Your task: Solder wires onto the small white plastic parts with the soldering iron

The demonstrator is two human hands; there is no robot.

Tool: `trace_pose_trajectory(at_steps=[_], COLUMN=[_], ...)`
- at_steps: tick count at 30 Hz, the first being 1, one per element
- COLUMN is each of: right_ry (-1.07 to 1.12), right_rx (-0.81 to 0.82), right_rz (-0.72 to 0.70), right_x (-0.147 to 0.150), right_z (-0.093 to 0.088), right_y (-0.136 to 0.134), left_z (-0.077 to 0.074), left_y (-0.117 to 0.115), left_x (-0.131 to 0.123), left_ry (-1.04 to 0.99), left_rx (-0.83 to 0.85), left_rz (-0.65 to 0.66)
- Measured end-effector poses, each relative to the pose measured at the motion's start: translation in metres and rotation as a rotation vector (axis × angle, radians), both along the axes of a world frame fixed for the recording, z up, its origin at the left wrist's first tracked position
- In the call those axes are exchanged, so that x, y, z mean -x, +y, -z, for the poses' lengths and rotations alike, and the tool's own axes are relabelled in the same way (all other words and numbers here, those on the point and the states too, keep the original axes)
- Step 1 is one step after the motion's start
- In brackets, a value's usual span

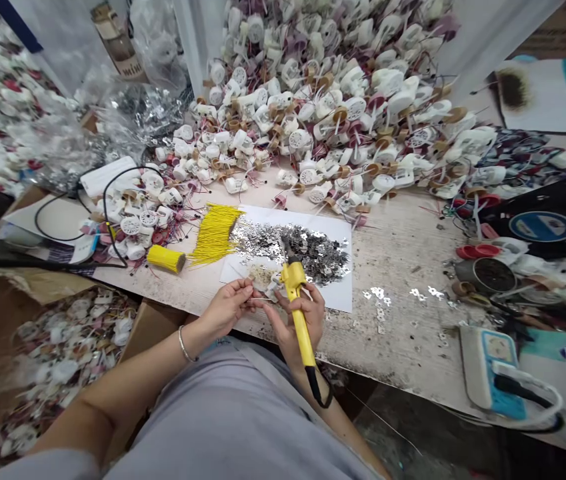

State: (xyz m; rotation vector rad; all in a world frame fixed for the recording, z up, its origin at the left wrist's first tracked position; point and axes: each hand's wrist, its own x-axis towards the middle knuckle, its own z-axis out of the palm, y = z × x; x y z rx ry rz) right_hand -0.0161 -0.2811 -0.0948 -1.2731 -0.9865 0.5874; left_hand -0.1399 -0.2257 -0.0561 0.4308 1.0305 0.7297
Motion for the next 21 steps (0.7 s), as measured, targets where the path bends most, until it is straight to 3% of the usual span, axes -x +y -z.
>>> trace_pose_trajectory(at_steps=[3, 5, 10, 14, 18, 21], right_ry=[-0.087, -0.164, -0.308, -0.347, -0.538, -0.552], right_rx=[0.082, 0.045, -0.104, -0.129, -0.156, -0.125], right_rz=[0.066, 0.087, -0.098, -0.038, -0.133, -0.194], right_x=[0.003, 0.003, -0.013, -0.037, -0.061, -0.072], right_z=[-0.004, -0.007, -0.013, -0.018, -0.027, -0.036], right_y=[0.004, 0.009, 0.013, -0.005, -0.033, -0.05], left_z=[0.002, 0.003, 0.002, -0.002, -0.007, -0.005], left_y=[-0.001, -0.002, 0.0, 0.007, 0.009, 0.008], left_x=[-0.001, -0.001, 0.002, 0.002, -0.001, -0.007], left_ry=[0.037, 0.11, 0.261, 0.589, 0.967, 1.04], left_rx=[-0.041, -0.139, -0.253, -0.539, -0.924, -1.046], left_rz=[-0.033, 0.012, 0.372, 0.531, 0.53, 0.48])
